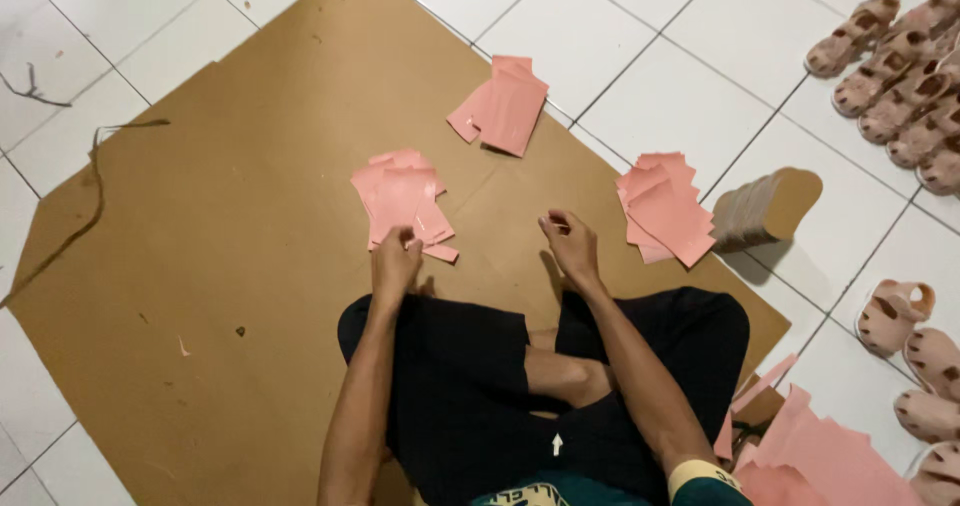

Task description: The person sits on the floor and picks up pink adhesive foam shoe components one at a time, peels the backing sheet off each piece by hand, smooths the piece, and stacks the finished pieces in piles on the cardboard beside them.

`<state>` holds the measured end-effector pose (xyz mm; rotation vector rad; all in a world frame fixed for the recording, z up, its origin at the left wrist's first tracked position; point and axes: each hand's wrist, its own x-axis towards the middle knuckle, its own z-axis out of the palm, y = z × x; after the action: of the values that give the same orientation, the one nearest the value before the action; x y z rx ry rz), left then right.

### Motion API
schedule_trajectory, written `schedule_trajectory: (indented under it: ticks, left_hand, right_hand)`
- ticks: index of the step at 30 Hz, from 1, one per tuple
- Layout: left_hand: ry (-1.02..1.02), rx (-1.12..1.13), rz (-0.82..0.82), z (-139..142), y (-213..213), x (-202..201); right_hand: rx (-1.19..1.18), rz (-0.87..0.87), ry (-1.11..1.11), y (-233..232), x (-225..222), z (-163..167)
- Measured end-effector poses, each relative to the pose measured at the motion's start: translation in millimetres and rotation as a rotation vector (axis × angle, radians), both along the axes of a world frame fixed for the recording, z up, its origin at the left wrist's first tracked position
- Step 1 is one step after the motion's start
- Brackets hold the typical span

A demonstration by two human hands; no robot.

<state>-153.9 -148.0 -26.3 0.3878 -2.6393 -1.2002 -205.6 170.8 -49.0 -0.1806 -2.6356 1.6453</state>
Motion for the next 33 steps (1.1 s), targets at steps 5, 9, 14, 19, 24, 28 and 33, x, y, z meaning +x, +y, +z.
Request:
schedule_trajectory:
  ticks: [5,9,14,19,24,28,33]
  left_hand:
    - [-0.082,-0.176,-0.075,-10,36,-14]
    - [0.228,-0.178,-0.340,-15,137,-2]
    - [0.272,-0.041,-0.583,-11,293,-6]
    - [-0.026,-0.150,-0.683,-3,408,-10]
    - [0.036,-0.372,-0.737,-16,444,-32]
    - [0.087,-0.493,-0.685,-30,456,-38]
    - [0.044,-0.255,-0.656,-32,446,-47]
  right_hand:
    - [0.003,-0.037,-0.071,76,76,10]
    - [0.209,-0.341,0.293,171,94,47]
    - [0.582,-0.550,0.417,270,51,82]
    - [0.648,-0.439,0.054,307,18,73]
    - [0.706,-0.377,-0.035,313,4,66]
    - [0.686,-0.356,-0.064,315,-3,72]
    - [0.611,-0.359,-0.050,321,-1,72]
